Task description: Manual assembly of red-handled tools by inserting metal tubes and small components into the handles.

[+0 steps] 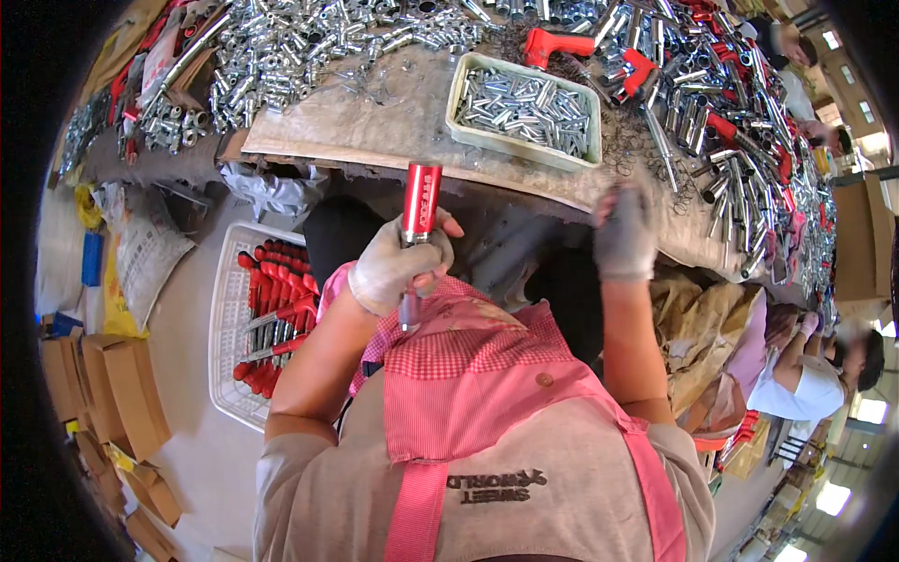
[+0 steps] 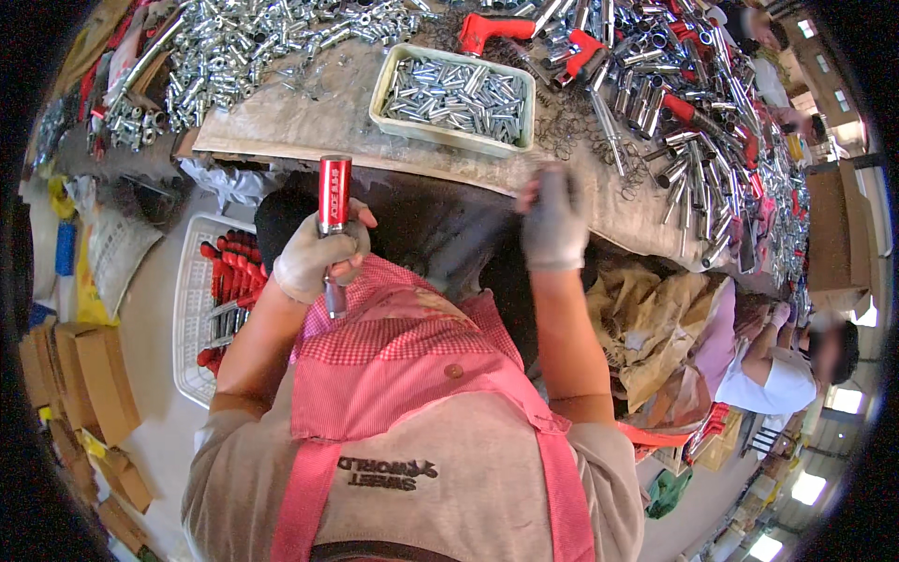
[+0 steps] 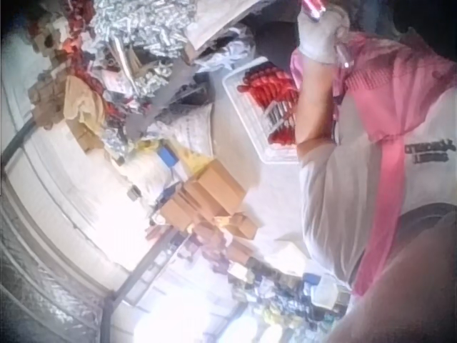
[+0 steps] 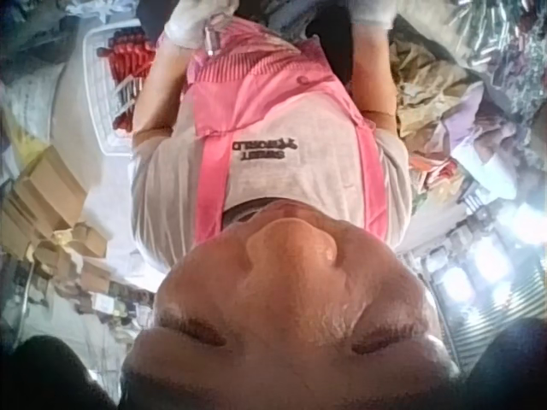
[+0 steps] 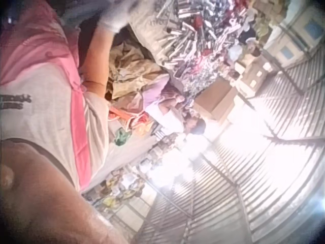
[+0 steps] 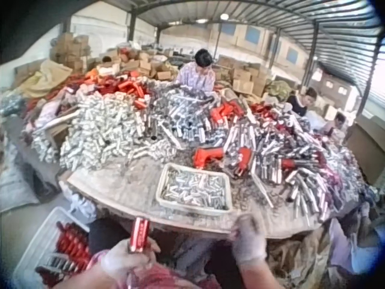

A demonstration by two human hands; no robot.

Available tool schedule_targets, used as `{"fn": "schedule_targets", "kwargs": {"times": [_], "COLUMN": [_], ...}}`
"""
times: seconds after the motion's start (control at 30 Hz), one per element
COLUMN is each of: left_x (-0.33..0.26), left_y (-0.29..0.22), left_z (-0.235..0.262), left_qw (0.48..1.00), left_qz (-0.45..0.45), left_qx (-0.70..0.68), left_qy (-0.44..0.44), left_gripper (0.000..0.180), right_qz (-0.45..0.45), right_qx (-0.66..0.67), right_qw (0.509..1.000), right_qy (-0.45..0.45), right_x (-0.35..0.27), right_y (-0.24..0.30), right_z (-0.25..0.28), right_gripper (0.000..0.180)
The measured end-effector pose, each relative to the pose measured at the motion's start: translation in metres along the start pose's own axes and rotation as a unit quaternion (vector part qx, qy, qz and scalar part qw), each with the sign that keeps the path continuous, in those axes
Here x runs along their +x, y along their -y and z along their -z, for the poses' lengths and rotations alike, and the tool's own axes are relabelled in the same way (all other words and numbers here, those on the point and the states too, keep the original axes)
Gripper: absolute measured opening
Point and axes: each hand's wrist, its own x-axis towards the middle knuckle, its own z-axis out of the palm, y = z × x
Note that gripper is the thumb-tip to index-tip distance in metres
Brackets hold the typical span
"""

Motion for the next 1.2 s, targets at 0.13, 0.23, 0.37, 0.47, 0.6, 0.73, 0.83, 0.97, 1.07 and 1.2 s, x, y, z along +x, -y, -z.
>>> {"fn": "schedule_targets", "kwargs": {"times": [0.13, 0.23, 0.37, 0.47, 0.6, 0.73, 0.83, 0.97, 1.07, 1.2], "left_x": [0.000, 0.007, 0.001, 0.005, 0.016, 0.022, 0.020, 0.020, 0.017, 0.009], "left_y": [0.003, 0.015, 0.013, 0.013, 0.018, 0.017, 0.023, 0.024, 0.022, 0.015], "left_z": [-0.002, -0.004, -0.013, -0.009, -0.006, -0.006, -0.003, -0.002, 0.000, 0.009], "left_qw": [0.989, 0.956, 0.915, 0.913, 0.858, 0.836, 0.816, 0.852, 0.874, 0.870], "left_qz": [0.024, -0.089, -0.079, -0.084, -0.204, -0.155, -0.155, -0.174, -0.145, -0.131], "left_qx": [0.144, 0.277, 0.393, 0.399, 0.464, 0.523, 0.557, 0.483, 0.447, 0.450], "left_qy": [-0.038, -0.028, -0.040, -0.003, 0.085, 0.056, -0.021, -0.102, -0.124, -0.153], "left_gripper": [0.039, 0.059, 0.102, 0.100, 0.080, 0.066, 0.041, 0.036, 0.034, 0.031], "right_qz": [0.034, -0.038, 0.031, 0.058, 0.232, 0.245, 0.174, 0.404, 0.250, 0.285], "right_qx": [-0.112, -0.198, -0.151, -0.164, -0.405, -0.478, -0.475, -0.595, -0.774, -0.766], "right_qw": [0.975, 0.925, 0.940, 0.936, 0.735, 0.686, 0.663, 0.650, 0.533, 0.516], "right_qy": [0.186, 0.321, 0.305, 0.305, 0.492, 0.490, 0.551, 0.244, 0.234, 0.256], "right_x": [-0.010, -0.022, -0.013, -0.010, -0.004, -0.010, 0.018, 0.153, 0.230, 0.255], "right_y": [0.014, 0.025, 0.040, 0.055, 0.050, 0.034, 0.041, 0.049, 0.033, 0.042], "right_z": [0.012, -0.003, 0.000, -0.009, -0.031, -0.043, -0.057, -0.082, -0.090, -0.082], "right_gripper": [0.009, 0.014, 0.015, 0.012, 0.021, 0.020, 0.025, 0.043, 0.052, 0.056]}}
